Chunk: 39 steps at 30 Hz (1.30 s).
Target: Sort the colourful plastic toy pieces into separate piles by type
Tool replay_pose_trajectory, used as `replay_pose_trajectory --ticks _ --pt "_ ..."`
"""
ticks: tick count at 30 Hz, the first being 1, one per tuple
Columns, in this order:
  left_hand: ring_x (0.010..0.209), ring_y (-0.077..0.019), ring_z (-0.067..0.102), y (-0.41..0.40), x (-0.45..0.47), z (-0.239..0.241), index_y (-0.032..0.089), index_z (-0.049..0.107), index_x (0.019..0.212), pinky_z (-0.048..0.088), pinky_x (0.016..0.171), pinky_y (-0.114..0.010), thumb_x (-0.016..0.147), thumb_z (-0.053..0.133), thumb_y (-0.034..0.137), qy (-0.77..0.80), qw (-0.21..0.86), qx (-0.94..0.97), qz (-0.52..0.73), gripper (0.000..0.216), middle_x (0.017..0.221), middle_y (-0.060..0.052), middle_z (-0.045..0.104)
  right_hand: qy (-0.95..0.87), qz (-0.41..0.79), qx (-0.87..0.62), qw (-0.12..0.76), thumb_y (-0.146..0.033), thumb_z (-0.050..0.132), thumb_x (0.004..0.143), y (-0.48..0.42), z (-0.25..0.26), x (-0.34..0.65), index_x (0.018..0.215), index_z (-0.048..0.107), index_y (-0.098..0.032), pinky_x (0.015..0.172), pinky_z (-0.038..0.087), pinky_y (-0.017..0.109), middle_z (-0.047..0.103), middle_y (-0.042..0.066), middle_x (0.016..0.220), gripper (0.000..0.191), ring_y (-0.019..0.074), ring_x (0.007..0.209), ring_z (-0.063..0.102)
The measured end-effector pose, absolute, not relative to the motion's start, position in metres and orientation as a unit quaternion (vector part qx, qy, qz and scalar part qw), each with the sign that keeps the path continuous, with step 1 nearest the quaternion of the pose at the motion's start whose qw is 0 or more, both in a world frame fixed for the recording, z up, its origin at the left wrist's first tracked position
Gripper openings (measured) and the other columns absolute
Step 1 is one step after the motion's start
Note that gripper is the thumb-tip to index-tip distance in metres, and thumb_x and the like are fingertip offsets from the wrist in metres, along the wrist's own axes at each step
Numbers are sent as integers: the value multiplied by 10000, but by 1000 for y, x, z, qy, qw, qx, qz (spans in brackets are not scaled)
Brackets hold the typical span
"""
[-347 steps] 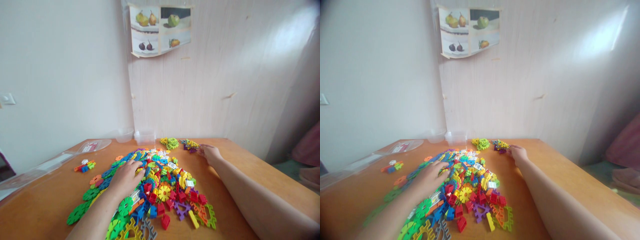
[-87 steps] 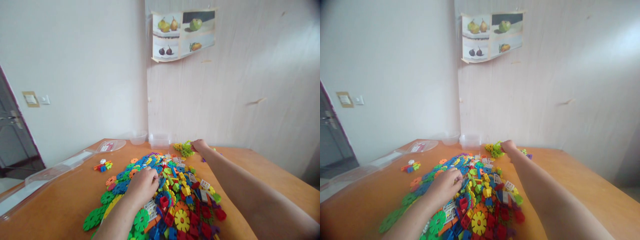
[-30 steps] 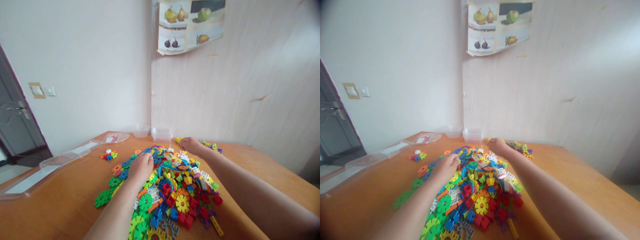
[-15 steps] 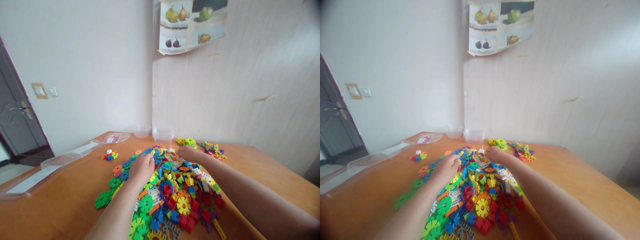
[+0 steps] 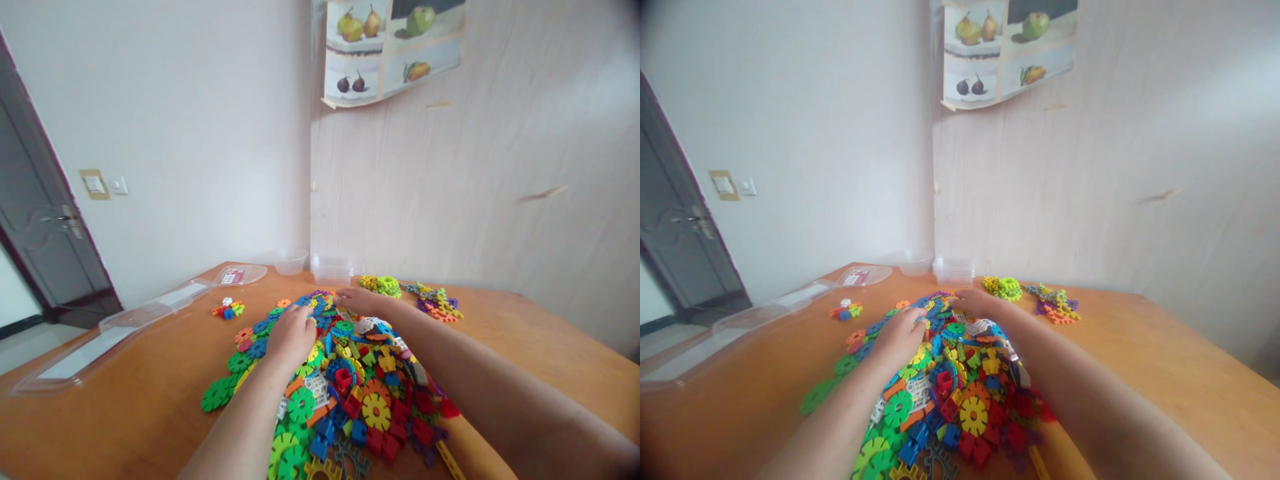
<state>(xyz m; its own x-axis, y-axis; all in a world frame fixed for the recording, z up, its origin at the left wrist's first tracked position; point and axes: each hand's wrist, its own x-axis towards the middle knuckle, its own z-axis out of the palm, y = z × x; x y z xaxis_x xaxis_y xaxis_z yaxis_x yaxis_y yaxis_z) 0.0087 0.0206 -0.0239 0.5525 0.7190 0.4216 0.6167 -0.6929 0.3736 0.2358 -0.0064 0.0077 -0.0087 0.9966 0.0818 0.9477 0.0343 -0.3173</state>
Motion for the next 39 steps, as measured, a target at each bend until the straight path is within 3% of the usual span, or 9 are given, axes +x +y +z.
replay_pose_trajectory --ticks 3,10,16,22,28,34,39 --pt "1165 -224 594 22 9 -27 191 675 1120 424 1032 -337 914 457 236 375 97 879 277 303 1187 -95 675 -717 106 -673 143 -447 531 921 -13 8 224 1270 654 -189 988 460 300 660 92 1291 451 232 1165 614" --pt "1178 -234 596 21 11 -26 174 668 1175 425 1042 -352 912 446 200 365 100 882 279 345 1217 -109 674 -751 142 -623 165 -229 570 839 -50 23 195 1107 739 -230 902 474 282 739 16 1096 317 191 995 651" --pt "1146 -228 614 19 12 -22 179 679 1147 451 1002 -349 928 423 207 355 121 885 275 338 1199 -102 690 -745 172 -607 217 -220 574 842 -94 31 181 1052 737 -244 851 483 287 743 -6 1017 266 178 914 647" --pt "1068 -209 634 16 13 -19 208 695 1074 470 923 -315 923 425 223 330 126 892 282 310 1120 -72 711 -721 191 -604 281 -250 558 880 -134 38 183 1007 727 -223 847 496 289 735 3 961 213 169 906 643" --pt "1018 -202 641 8 15 -12 228 703 1018 463 867 -292 910 471 261 317 144 894 281 258 1071 -54 722 -646 161 -652 362 -277 561 873 -164 29 210 1049 712 -207 876 503 327 729 34 1058 242 193 970 655" --pt "884 -190 653 -5 16 -5 234 718 989 467 789 -278 922 484 323 283 194 900 269 260 921 -31 733 -603 149 -706 341 -328 559 863 -191 18 246 1046 707 -181 752 492 302 718 46 955 278 187 860 639" --pt "912 -187 651 -13 18 -1 228 723 977 476 818 -280 925 484 335 243 203 903 291 267 974 -34 733 -579 158 -752 274 -320 576 825 -210 18 256 994 695 -166 566 396 245 610 -5 703 257 133 631 532"
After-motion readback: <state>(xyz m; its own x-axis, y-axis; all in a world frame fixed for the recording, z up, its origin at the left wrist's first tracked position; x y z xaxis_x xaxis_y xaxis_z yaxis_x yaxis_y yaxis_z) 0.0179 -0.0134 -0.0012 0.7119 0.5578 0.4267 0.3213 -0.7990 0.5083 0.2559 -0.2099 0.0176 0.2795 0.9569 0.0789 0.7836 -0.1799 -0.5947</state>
